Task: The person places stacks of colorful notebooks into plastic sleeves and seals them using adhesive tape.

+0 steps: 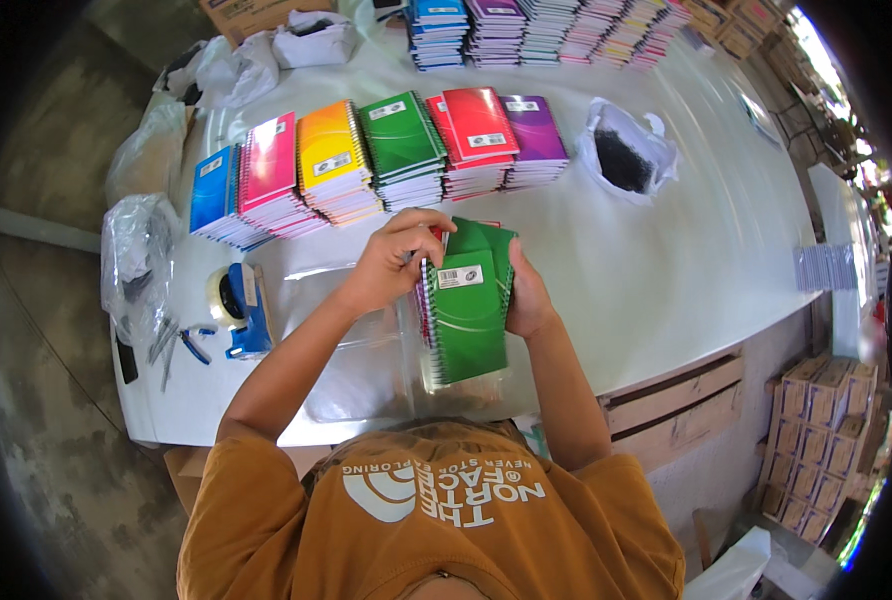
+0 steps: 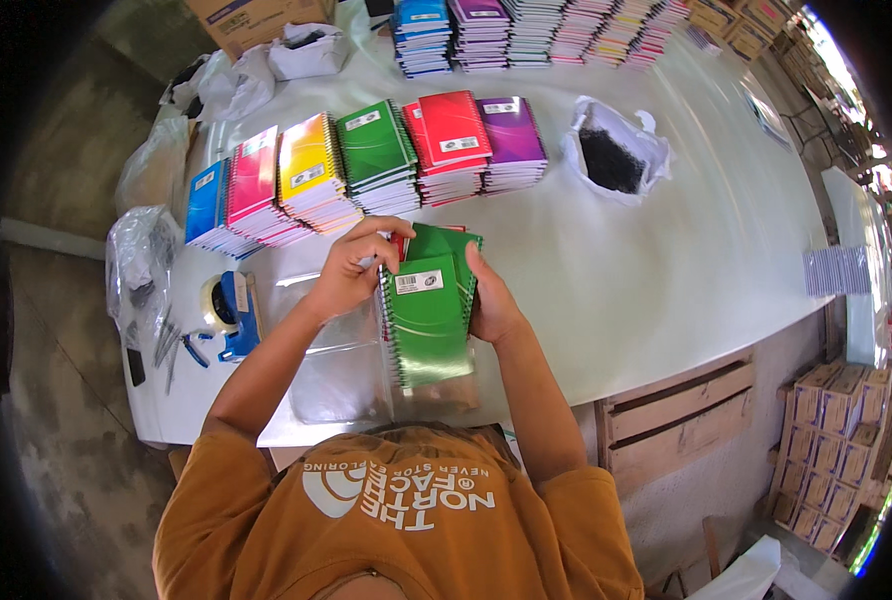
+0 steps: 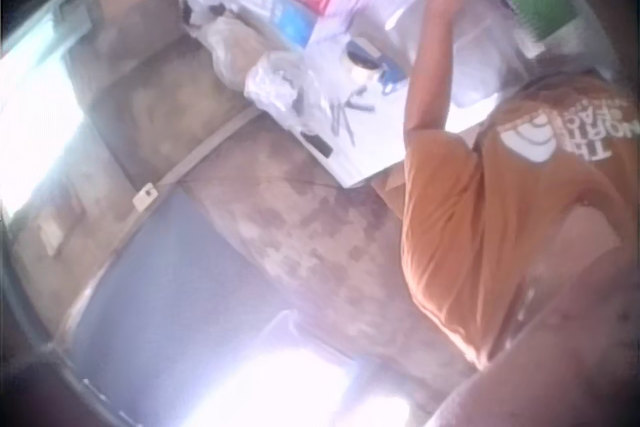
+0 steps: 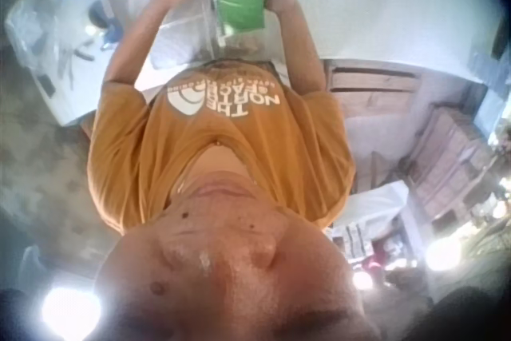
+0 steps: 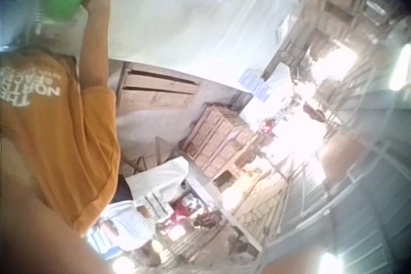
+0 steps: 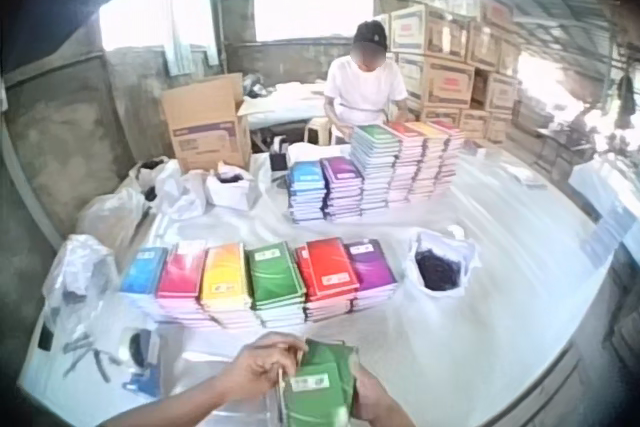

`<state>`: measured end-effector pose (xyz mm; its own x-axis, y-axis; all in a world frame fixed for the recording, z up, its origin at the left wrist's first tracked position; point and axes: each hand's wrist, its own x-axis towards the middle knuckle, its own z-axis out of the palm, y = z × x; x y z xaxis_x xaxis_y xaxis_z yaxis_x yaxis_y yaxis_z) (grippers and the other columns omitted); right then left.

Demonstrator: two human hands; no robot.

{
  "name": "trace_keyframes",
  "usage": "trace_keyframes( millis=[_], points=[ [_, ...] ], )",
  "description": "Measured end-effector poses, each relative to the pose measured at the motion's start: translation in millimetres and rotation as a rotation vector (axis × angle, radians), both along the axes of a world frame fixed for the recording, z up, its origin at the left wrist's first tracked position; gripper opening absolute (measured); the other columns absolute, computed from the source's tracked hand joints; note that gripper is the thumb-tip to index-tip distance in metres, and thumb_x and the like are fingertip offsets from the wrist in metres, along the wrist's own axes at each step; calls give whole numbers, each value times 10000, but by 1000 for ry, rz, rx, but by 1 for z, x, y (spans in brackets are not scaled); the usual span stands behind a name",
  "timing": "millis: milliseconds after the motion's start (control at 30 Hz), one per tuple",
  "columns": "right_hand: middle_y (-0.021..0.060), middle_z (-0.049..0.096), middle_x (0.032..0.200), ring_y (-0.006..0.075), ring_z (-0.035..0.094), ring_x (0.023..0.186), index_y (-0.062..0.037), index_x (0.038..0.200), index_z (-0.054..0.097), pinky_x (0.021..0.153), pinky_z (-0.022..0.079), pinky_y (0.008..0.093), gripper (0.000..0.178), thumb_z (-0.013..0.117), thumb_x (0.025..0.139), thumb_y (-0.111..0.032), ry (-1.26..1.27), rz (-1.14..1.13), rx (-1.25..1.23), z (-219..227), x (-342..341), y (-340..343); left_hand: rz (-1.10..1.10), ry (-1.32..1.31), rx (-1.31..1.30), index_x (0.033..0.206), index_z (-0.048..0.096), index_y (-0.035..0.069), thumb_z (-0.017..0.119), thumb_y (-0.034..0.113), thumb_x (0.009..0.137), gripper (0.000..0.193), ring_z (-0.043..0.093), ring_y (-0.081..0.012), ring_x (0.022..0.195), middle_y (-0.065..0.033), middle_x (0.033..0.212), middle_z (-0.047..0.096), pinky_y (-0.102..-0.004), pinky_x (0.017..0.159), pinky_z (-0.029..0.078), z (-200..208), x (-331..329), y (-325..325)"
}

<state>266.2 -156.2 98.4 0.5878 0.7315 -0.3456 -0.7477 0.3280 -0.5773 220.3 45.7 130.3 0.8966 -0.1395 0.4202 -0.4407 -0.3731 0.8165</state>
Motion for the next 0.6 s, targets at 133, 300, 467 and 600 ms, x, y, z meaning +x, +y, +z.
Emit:
trace_keyframes(
  millis=[133,300,467,600],
  points=[
    [102,552,1185,205,553,1059,-48,1274,438,899,457,346,510,592,867,-314,38,270,-66,-11,-7,-2,279,-114,299,921,614,108,549,-78,752,260,491,-314,1131,-148,1202,529,-397,945,384,10,10,12],
    [110,564,1171,217,572,1031,-30,1248,470,888,467,349,460,548,893,-312,111,185,-90,-8,-12,6,792,-181,936,1123,594,106,592,222,837,309,576,-307,1003,-144,1214,549,-420,812,468,11,26,68],
    [115,574,1158,235,575,1027,-34,1237,483,883,476,377,460,465,932,-378,189,-68,-82,-13,-12,16,746,-139,696,971,656,102,606,171,815,177,634,-264,801,-46,924,675,-364,667,504,22,6,70],
    [115,549,1200,244,565,1052,-71,1278,441,884,472,374,509,484,916,-427,175,-61,132,-4,-14,23,214,-225,706,990,652,112,637,158,786,209,626,-266,822,-70,976,664,-371,731,496,37,-44,-4]
  ],
)
